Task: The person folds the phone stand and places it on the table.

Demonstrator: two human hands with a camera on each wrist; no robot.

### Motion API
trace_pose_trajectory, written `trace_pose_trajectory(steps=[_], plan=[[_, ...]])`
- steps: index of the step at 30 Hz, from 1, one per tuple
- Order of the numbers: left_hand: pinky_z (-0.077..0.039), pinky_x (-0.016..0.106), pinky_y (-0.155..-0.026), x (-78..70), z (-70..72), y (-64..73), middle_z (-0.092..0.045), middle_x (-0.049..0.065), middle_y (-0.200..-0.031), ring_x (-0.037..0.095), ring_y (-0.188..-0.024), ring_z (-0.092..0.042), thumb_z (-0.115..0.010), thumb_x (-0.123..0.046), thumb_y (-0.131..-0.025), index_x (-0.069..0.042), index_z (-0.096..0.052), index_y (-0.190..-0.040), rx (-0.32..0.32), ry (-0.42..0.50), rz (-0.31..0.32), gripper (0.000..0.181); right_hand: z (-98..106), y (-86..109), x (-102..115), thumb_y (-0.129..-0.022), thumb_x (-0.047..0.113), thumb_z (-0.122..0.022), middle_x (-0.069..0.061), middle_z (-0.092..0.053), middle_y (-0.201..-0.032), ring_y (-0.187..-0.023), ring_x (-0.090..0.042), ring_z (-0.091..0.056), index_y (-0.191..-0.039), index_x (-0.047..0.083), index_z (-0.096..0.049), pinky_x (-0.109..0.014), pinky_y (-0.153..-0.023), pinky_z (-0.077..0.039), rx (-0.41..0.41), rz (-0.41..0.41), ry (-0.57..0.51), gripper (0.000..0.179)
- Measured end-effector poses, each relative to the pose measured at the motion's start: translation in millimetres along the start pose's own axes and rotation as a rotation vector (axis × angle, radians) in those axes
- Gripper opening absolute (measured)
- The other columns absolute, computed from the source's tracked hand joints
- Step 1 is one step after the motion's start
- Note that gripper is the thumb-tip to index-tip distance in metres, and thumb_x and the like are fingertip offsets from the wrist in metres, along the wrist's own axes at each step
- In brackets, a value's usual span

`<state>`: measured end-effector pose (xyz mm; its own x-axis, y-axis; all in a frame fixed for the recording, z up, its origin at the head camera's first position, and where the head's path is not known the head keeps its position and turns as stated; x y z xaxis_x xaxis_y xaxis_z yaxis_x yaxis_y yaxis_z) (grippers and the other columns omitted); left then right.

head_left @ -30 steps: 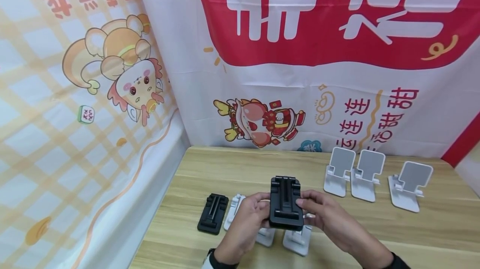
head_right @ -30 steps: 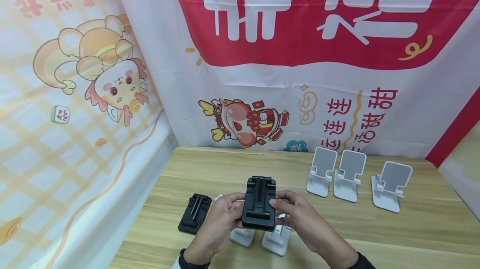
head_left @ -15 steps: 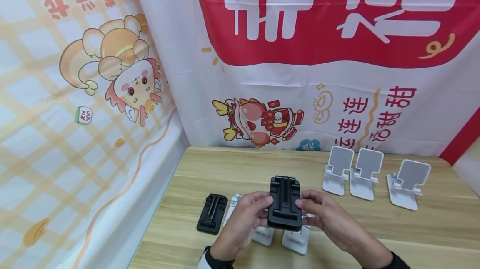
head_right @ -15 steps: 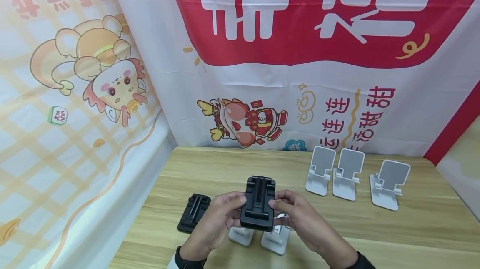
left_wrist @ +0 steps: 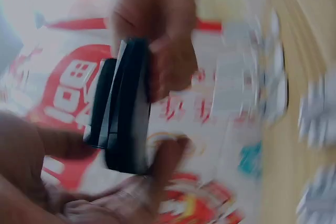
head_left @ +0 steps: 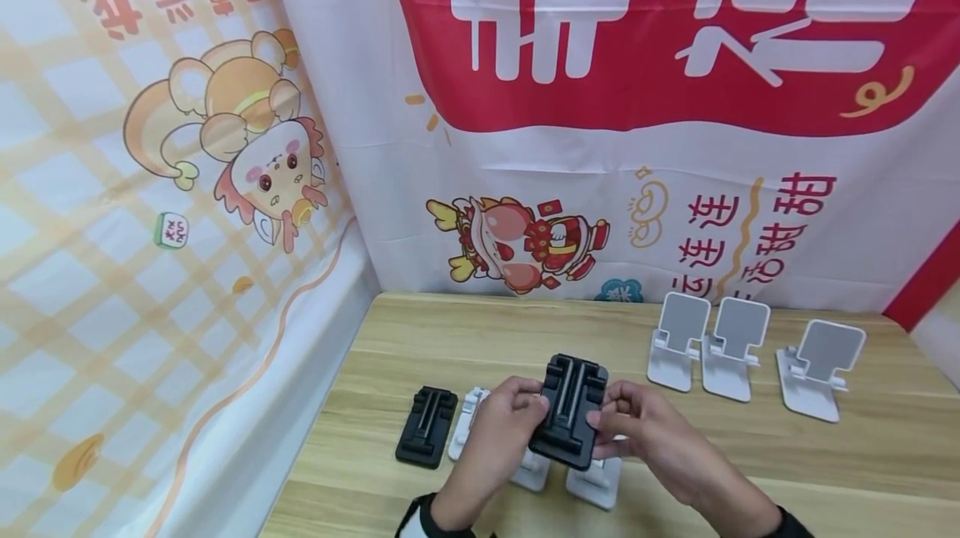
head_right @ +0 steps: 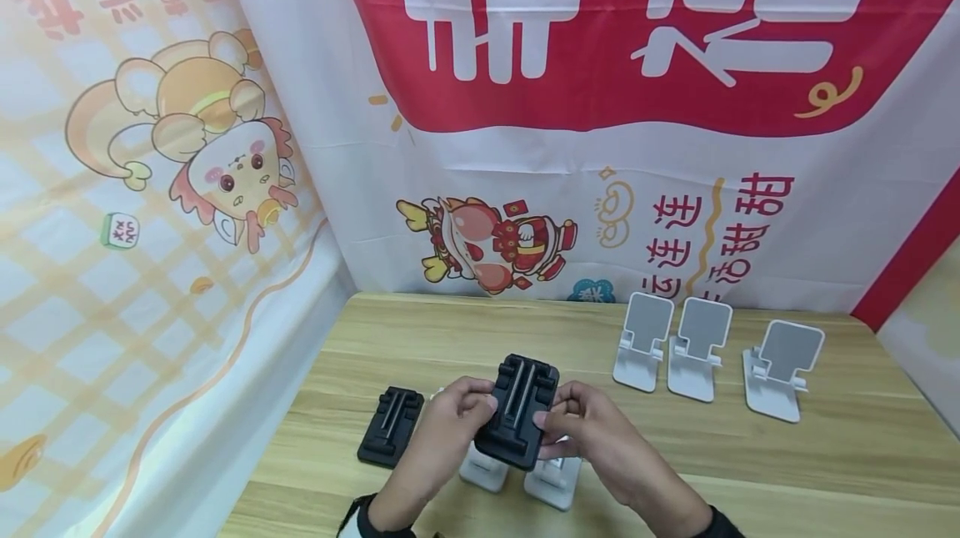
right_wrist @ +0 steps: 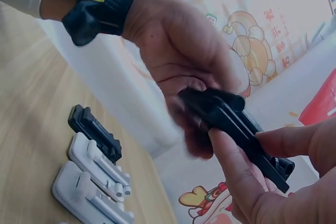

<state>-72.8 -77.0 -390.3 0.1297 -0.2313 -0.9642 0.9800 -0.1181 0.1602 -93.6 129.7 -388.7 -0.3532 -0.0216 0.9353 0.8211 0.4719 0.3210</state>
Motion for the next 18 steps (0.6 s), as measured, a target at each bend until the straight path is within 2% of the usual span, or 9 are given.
trace_pose_trajectory(steps=[2,5,7,9,12,18], plan=[[-0.052,0.034,-0.08,-5.8,-3.9,3.0,-0.062,-0.001,-0.106,0.013,-0.093,-0.058,-0.058,-0.048,-0.091,-0.003,-0.056,-0.128,-0.012,-0.198,-0.01,0.059,-1.1,-0.3,-1.9,-0.092,0.011,-0.06,-0.014,-0.058,-0.1,-0.091,-0.023,-0.066,-0.114,-0.01,-0.041,-0.042,-0.084,-0.057,0.017,0.026,-0.003,0.036],[-0.045,0.034,-0.079,-12.2,-10.6,7.0,-0.046,-0.001,-0.109,0.014,-0.097,-0.043,-0.059,-0.072,-0.075,-0.007,-0.053,-0.134,-0.009,-0.468,-0.024,0.088,-3.7,-0.3,-3.1,-0.091,0.011,-0.06,-0.013,-0.057,-0.098,-0.091,-0.021,-0.065,-0.112,-0.01,-0.041,-0.042,-0.084,-0.057,0.025,0.043,0.008,0.036],[-0.042,0.033,-0.079,-14.8,-14.8,7.9,-0.04,-0.001,-0.108,0.016,-0.098,-0.038,-0.06,-0.079,-0.066,-0.007,-0.051,-0.136,-0.014,-0.597,-0.037,0.1,-5.9,-0.2,-3.4,-0.091,0.012,-0.061,-0.011,-0.057,-0.096,-0.09,-0.02,-0.064,-0.111,-0.01,-0.041,-0.041,-0.083,-0.057,0.023,0.05,0.02,0.036],[-0.04,0.033,-0.077,-14.7,-17.9,7.3,-0.038,0.0,-0.107,0.016,-0.097,-0.036,-0.063,-0.079,-0.063,-0.006,-0.052,-0.133,-0.044,-0.692,-0.068,0.102,-8.8,-0.3,-2.9,-0.09,0.013,-0.063,-0.012,-0.056,-0.096,-0.09,-0.02,-0.063,-0.114,-0.011,-0.041,-0.04,-0.082,-0.057,0.017,0.056,0.036,0.041],[-0.042,0.032,-0.075,-14.7,-19.2,6.7,-0.039,0.0,-0.106,0.016,-0.096,-0.036,-0.064,-0.077,-0.064,-0.003,-0.054,-0.129,-0.075,-0.734,-0.094,0.099,-12.3,-0.6,-3.0,-0.09,0.013,-0.063,-0.013,-0.057,-0.098,-0.092,-0.021,-0.064,-0.119,-0.014,-0.039,-0.04,-0.082,-0.057,0.023,0.072,0.04,0.047],[-0.04,0.028,-0.071,-11.0,-13.8,8.3,-0.042,-0.002,-0.1,0.014,-0.09,-0.037,-0.069,-0.068,-0.067,-0.006,-0.06,-0.12,-0.16,-0.773,-0.171,0.082,-15.8,-3.8,-2.1,-0.091,0.015,-0.063,-0.015,-0.061,-0.101,-0.091,-0.022,-0.065,-0.126,-0.015,-0.037,-0.04,-0.082,-0.058,0.028,0.081,0.052,0.052]])
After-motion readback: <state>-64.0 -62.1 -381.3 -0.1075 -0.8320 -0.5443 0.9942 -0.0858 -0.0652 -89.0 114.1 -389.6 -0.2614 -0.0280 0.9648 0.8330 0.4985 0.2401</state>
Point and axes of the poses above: each hand's wrist, its own y-axis away from the middle knuckle, its own z-axis out of the back of the hand, x = y × z, the point moved 1 cm from there along -y, towards the middle knuckle
